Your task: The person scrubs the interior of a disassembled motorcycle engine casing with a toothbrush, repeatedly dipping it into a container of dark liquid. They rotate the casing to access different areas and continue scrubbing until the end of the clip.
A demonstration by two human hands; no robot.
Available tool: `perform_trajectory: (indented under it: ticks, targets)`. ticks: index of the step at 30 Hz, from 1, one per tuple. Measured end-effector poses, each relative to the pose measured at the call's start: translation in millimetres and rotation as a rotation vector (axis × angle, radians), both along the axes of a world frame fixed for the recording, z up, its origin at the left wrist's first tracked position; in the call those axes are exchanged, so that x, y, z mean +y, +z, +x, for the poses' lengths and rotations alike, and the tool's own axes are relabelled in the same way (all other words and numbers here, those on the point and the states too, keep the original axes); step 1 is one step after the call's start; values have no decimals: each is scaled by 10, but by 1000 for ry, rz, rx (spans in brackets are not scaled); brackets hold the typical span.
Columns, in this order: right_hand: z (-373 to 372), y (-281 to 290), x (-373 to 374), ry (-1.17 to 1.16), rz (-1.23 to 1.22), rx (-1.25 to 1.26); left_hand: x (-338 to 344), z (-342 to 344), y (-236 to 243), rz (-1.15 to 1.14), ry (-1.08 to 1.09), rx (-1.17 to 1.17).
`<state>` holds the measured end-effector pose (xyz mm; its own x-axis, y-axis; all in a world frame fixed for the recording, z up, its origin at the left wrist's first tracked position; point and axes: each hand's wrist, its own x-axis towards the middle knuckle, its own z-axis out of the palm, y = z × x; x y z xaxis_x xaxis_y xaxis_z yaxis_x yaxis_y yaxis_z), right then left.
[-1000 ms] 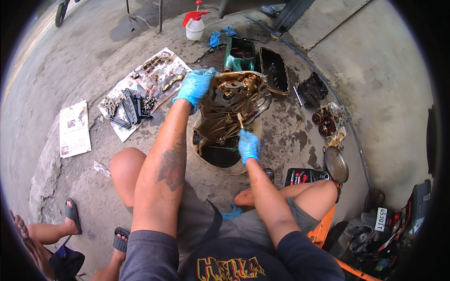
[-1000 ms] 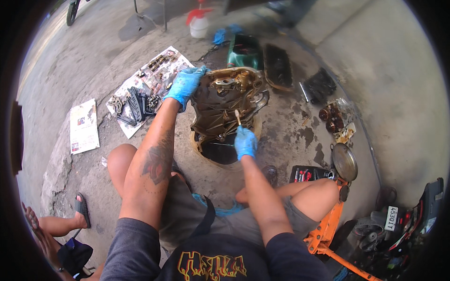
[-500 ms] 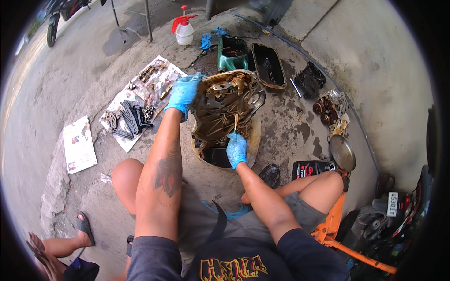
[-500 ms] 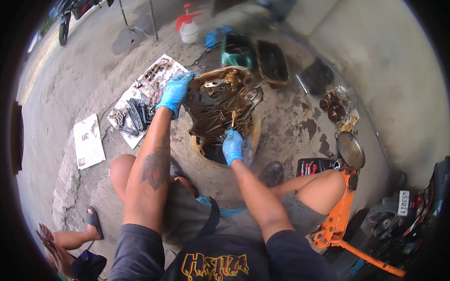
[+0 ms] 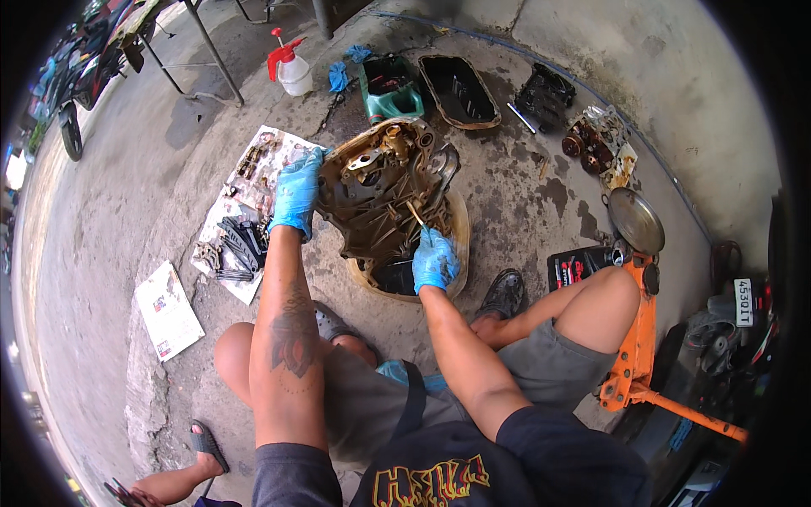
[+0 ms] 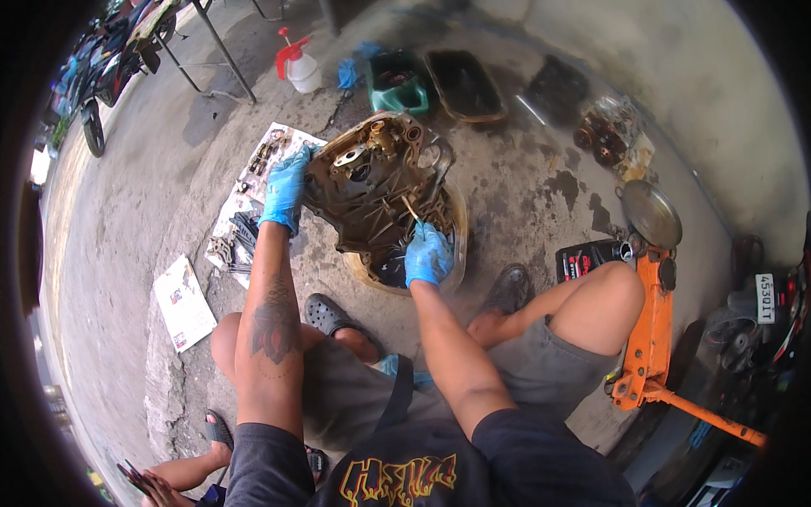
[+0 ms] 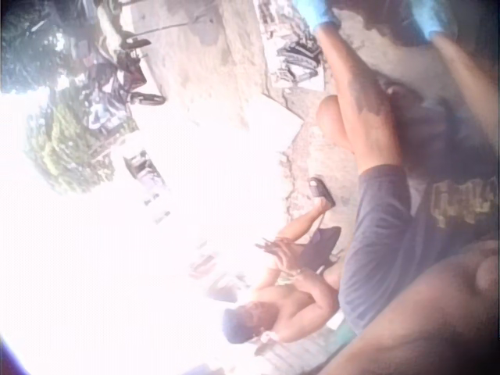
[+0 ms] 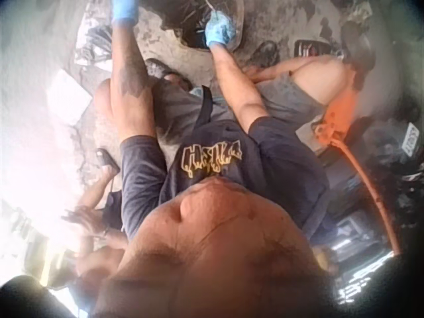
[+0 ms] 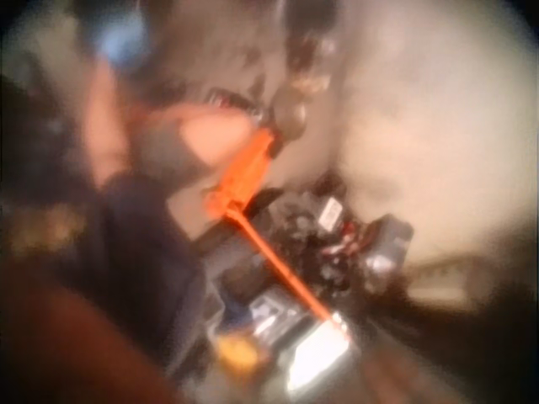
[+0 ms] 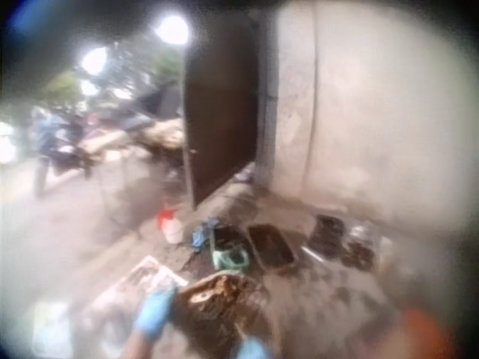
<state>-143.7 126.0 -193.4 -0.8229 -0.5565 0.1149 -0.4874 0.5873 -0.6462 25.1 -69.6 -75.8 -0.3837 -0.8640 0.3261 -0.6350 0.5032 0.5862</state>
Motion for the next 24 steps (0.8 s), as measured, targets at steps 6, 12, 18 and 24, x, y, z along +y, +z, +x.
perform_trajectory:
  ticks: [6, 12, 18, 24]
  targets:
    - [317, -208, -210, -184, -504, -1189, 94, -129, 160, 240, 3, 171]
    - [430, 245, -515, -275, -545, -1696, 65, -56, 79, 191, 56, 164]
    - [159, 93, -299, 85, 28, -974, -50, 118, -144, 192, 89, 167]
    - [23, -218, -113, 166, 6, -1049, -92, 67, -182, 171, 57, 99]
